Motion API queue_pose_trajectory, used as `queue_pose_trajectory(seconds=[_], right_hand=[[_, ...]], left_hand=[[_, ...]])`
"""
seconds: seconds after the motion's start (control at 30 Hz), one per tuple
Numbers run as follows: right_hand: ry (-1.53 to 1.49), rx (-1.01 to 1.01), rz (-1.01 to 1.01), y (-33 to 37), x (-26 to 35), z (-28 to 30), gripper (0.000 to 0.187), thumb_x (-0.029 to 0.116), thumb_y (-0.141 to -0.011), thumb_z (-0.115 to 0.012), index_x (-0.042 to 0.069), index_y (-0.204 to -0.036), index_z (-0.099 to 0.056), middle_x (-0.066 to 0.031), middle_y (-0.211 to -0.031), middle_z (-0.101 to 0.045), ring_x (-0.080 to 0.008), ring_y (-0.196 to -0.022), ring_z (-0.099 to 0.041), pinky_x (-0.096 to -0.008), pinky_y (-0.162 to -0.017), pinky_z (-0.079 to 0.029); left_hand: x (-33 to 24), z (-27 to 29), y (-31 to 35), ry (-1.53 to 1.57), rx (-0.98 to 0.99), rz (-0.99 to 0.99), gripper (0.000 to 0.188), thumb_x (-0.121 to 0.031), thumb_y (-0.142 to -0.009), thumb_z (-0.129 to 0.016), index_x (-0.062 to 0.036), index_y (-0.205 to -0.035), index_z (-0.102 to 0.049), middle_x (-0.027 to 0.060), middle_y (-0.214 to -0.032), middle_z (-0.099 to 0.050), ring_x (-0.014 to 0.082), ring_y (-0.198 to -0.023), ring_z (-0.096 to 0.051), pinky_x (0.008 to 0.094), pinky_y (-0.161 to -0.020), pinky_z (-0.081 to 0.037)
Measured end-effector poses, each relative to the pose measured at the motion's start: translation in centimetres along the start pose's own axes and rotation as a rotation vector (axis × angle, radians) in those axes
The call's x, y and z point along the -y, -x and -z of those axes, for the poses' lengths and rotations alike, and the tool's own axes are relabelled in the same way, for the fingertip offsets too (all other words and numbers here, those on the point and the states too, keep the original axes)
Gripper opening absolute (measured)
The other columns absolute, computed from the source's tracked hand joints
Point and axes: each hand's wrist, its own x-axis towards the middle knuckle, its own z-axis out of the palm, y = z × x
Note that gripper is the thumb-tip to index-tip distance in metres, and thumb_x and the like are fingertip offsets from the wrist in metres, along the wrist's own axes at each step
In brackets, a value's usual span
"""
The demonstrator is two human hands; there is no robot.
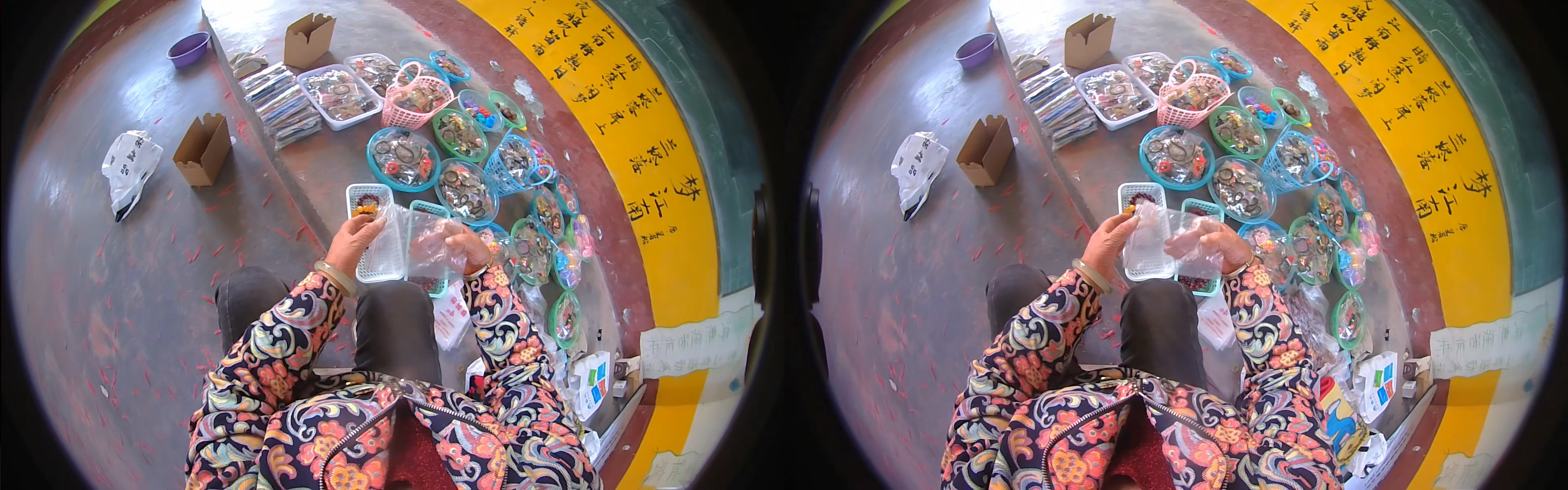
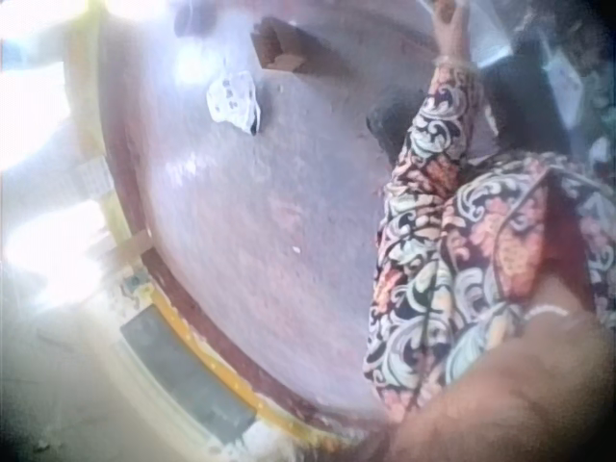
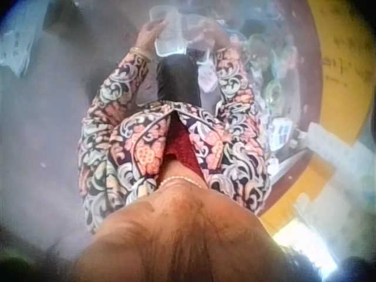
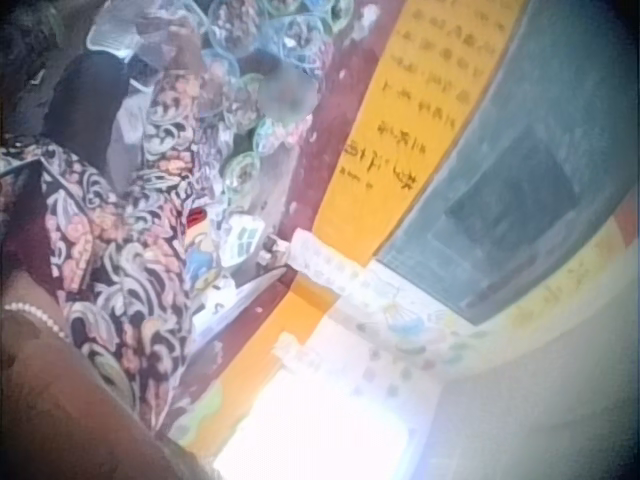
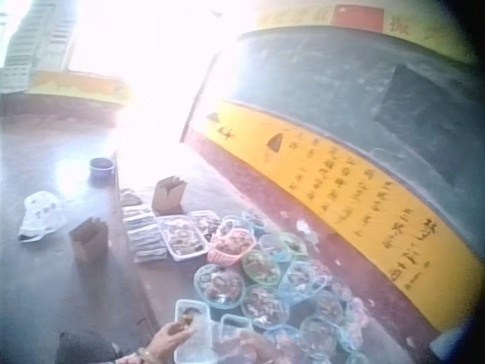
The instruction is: The person sits on the floor and packs small beaded bracelets into clear plastic bags. They pick up bracelets from a white basket, place them into bags, and set the filled bags aside. The workspace includes multiple baskets of beads and packaged items.
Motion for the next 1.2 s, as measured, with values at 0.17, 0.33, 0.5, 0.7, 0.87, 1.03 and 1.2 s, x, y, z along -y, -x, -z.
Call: queue_pose_trajectory(seconds=[0.17, 0.33, 0.5, 0.7, 0.87, 1.03, 1.2], right_hand=[[-0.085, -0.073, -0.016, 2.3, 0.2, -0.9, 0.033, 0.017, -0.075, -0.062, -0.005, -0.098, -0.056, -0.0231, -0.104, -0.059, -0.0294, -0.095, -0.06, -0.0396, -0.088, -0.045], [-0.205, -0.377, 0.205, 3.4, -1.0, -0.8, 0.006, 0.006, -0.082, -0.059, 0.004, -0.085, -0.054, -0.0186, -0.092, -0.063, -0.0225, -0.083, -0.062, -0.034, -0.077, -0.05], [-0.005, -0.661, 0.483, 3.4, -2.1, -2.1, 0.007, 0.009, -0.085, -0.057, 0.002, -0.084, -0.056, -0.0133, -0.083, -0.064, -0.0191, -0.072, -0.062, -0.0301, -0.066, -0.052], [0.106, -0.8, 0.449, 3.2, -1.7, -3.4, 0.019, 0.019, -0.087, -0.056, 0.002, -0.08, -0.057, -0.0085, -0.073, -0.062, -0.0135, -0.064, -0.061, -0.0262, -0.058, -0.051], [0.592, -0.995, 0.416, 3.5, -1.7, -3.1, 0.028, 0.026, -0.089, -0.053, 0.001, -0.078, -0.058, -0.0052, -0.061, -0.06, -0.0105, -0.054, -0.058, -0.0227, -0.053, -0.048], [0.362, -0.857, 0.268, 3.8, -3.0, -2.1, 0.025, 0.025, -0.086, -0.058, 0.001, -0.082, -0.061, -0.0046, -0.068, -0.062, -0.0103, -0.058, -0.058, -0.0222, -0.054, -0.046], [0.213, -0.596, 0.164, 5.5, -3.5, -0.9, 0.015, 0.013, -0.079, -0.065, 0.001, -0.088, -0.062, -0.0037, -0.077, -0.063, -0.0106, -0.067, -0.06, -0.0206, -0.06, -0.045]], left_hand=[[-0.4, -1.2, 1.4, 0.19, 0.207, 0.141, 0.027, -0.018, -0.083, -0.06, 0.0009, -0.101, -0.056, 0.0079, -0.091, -0.061, 0.0151, -0.082, -0.059, 0.0278, -0.075, -0.046], [0.2, -0.7, 1.2, 0.106, 0.183, 0.061, 0.014, -0.015, -0.085, -0.057, -0.0024, -0.089, -0.059, 0.0066, -0.082, -0.063, 0.015, -0.072, -0.061, 0.0277, -0.066, -0.047], [-0.4, -1.0, 1.8, 0.053, 0.132, 0.041, 0.014, -0.016, -0.085, -0.057, -0.0025, -0.086, -0.06, 0.0069, -0.08, -0.064, 0.0137, -0.07, -0.061, 0.0248, -0.063, -0.045], [0.4, -0.9, 1.7, -0.063, 0.147, -0.048, 0.015, -0.017, -0.086, -0.055, -0.0032, -0.085, -0.061, 0.006, -0.076, -0.064, 0.0124, -0.068, -0.061, 0.0236, -0.06, -0.044], [0.2, -1.5, 2.1, -0.111, 0.153, -0.076, 0.017, -0.018, -0.088, -0.052, -0.0037, -0.082, -0.059, 0.0044, -0.069, -0.063, 0.0108, -0.062, -0.06, 0.022, -0.055, -0.043], [0.5, -1.3, 1.8, -0.102, 0.087, -0.11, 0.019, -0.021, -0.09, -0.05, -0.0059, -0.079, -0.056, 0.002, -0.062, -0.059, 0.0095, -0.051, -0.055, 0.0209, -0.046, -0.039], [0.5, -1.4, 1.8, -0.11, 0.044, -0.106, 0.019, -0.02, -0.09, -0.049, -0.0067, -0.079, -0.055, 0.0009, -0.058, -0.055, 0.0081, -0.044, -0.049, 0.0212, -0.043, -0.038]])
